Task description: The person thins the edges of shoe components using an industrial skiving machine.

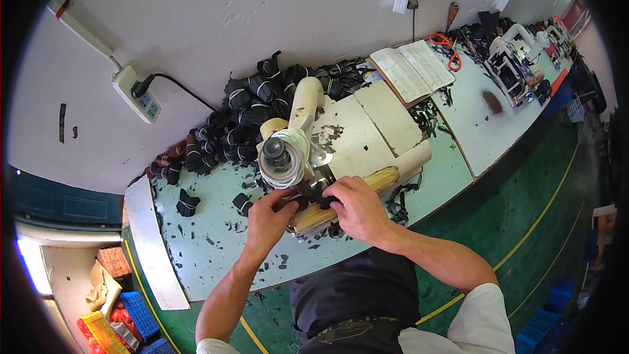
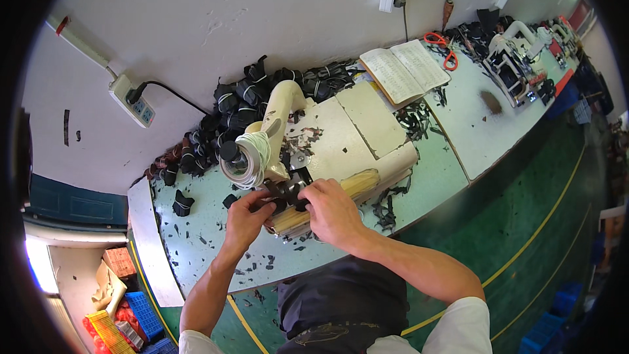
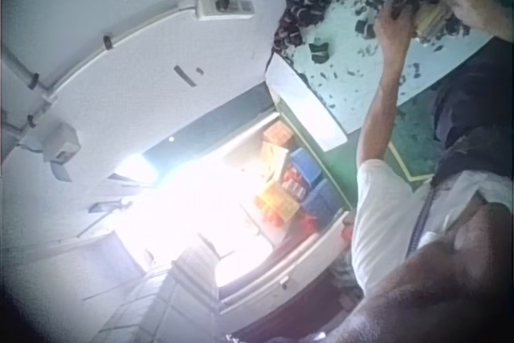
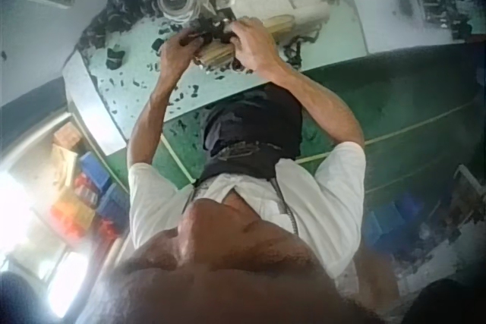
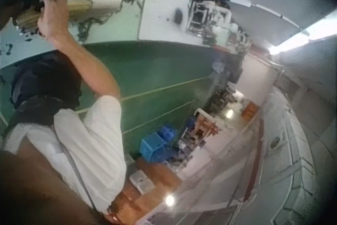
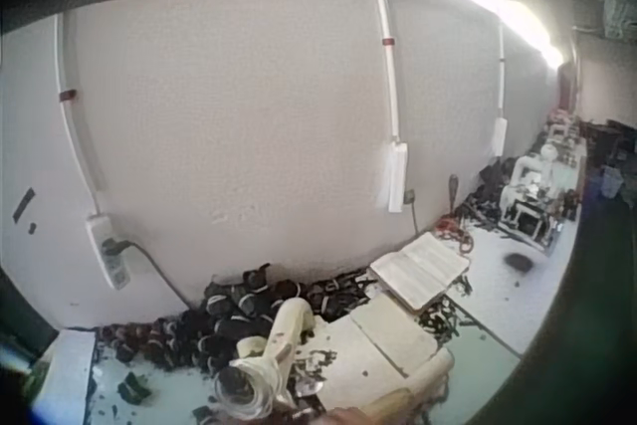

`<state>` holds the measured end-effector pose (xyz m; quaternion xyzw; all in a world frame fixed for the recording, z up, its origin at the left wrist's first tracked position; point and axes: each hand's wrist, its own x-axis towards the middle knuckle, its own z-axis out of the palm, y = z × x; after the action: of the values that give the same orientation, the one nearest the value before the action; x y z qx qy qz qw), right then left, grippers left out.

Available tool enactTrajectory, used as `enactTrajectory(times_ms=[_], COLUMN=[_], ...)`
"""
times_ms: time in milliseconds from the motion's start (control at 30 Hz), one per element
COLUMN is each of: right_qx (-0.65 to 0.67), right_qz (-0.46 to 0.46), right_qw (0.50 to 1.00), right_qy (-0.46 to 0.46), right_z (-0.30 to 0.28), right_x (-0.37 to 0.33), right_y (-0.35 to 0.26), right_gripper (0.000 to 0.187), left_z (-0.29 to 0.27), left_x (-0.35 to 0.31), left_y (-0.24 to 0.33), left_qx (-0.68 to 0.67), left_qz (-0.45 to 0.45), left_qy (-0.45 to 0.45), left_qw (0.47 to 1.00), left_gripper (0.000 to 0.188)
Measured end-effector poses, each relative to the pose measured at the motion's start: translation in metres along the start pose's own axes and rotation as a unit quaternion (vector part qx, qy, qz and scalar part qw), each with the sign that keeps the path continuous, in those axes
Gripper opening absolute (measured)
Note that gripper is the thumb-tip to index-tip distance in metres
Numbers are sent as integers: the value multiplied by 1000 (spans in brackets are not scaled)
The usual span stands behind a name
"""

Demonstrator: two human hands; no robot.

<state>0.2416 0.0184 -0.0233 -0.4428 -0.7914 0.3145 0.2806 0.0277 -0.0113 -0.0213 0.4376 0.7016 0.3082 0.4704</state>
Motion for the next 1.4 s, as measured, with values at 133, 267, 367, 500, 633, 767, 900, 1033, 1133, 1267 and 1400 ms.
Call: enactTrajectory(times_ms=[133,267,367,500,633,767,900,1033,1133,1267,1400], right_qx=[33,5,56,123,228,201,136,211,209,-8,-121], right_qz=[2,0,-7,-67,-47,-7,21,11,116,-12,-26], right_qw=[999,1000,998,990,972,977,991,975,966,996,973], right_qy=[10,29,32,14,-34,-75,-3,-68,-98,93,196], right_z=[1,-1,-16,-33,-38,-45,-46,-33,-33,-42,-45], right_x=[3,0,-4,-18,-32,-40,-46,-44,-38,-10,40], right_y=[-2,-2,0,-7,-26,-24,-4,-11,-18,18,53], right_gripper=[21,25,25,25,24,25,26,27,26,26,31], left_z=[15,9,-10,8,29,29,23,38,45,30,3], left_x=[4,-1,-19,-49,-58,-61,-61,-69,-69,-68,-74], left_y=[8,-17,-27,-3,6,1,-12,-5,0,-16,-51], left_qx=[-25,-88,-117,-196,-297,-265,-12,-26,-142,-202,-200], left_qz=[5,26,15,-3,12,-15,52,61,17,-9,-24], left_qy=[-1,26,33,-35,-105,-82,24,-7,-83,-56,0], left_qw=[1000,995,992,980,949,961,998,998,986,978,980], left_gripper=[20,14,19,34,36,26,20,22,27,28,28])
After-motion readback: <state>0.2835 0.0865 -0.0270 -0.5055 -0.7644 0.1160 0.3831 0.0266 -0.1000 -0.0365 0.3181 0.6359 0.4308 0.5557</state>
